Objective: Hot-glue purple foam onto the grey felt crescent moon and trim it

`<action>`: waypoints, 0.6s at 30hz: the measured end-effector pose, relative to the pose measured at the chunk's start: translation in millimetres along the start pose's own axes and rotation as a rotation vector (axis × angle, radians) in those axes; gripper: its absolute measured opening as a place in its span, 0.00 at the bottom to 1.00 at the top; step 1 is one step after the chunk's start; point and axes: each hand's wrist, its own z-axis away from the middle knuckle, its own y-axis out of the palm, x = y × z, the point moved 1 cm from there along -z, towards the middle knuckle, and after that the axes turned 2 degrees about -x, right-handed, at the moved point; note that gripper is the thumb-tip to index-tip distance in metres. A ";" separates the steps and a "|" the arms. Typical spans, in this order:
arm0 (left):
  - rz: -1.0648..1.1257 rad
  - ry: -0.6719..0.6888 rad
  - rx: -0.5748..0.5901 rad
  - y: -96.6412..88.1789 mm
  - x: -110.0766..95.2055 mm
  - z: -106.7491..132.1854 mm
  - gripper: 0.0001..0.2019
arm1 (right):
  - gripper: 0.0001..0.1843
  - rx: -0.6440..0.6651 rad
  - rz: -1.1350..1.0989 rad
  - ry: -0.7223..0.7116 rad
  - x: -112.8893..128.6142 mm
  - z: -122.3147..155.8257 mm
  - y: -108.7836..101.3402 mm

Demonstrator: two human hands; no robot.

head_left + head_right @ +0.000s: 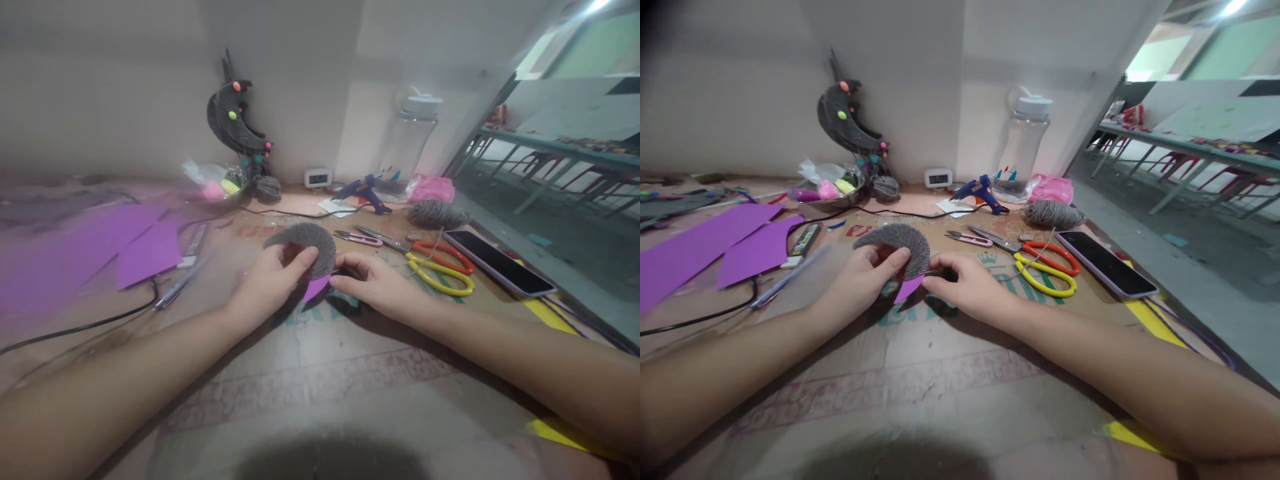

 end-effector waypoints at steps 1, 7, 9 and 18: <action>0.000 0.007 0.001 0.6 -0.7 0.8 0.13 | 0.06 0.000 -0.014 0.005 0.4 0.5 0.8; -0.058 0.022 -0.013 2.8 -6.8 5.8 0.14 | 0.07 -0.004 -0.079 0.037 0.6 3.4 2.8; -0.069 0.039 -0.024 2.4 -6.5 6.8 0.15 | 0.07 -0.007 -0.093 0.044 0.3 3.7 3.7; -0.153 0.048 -0.030 0.8 -4.1 11.9 0.16 | 0.05 -0.034 -0.158 0.082 -3.6 2.0 6.8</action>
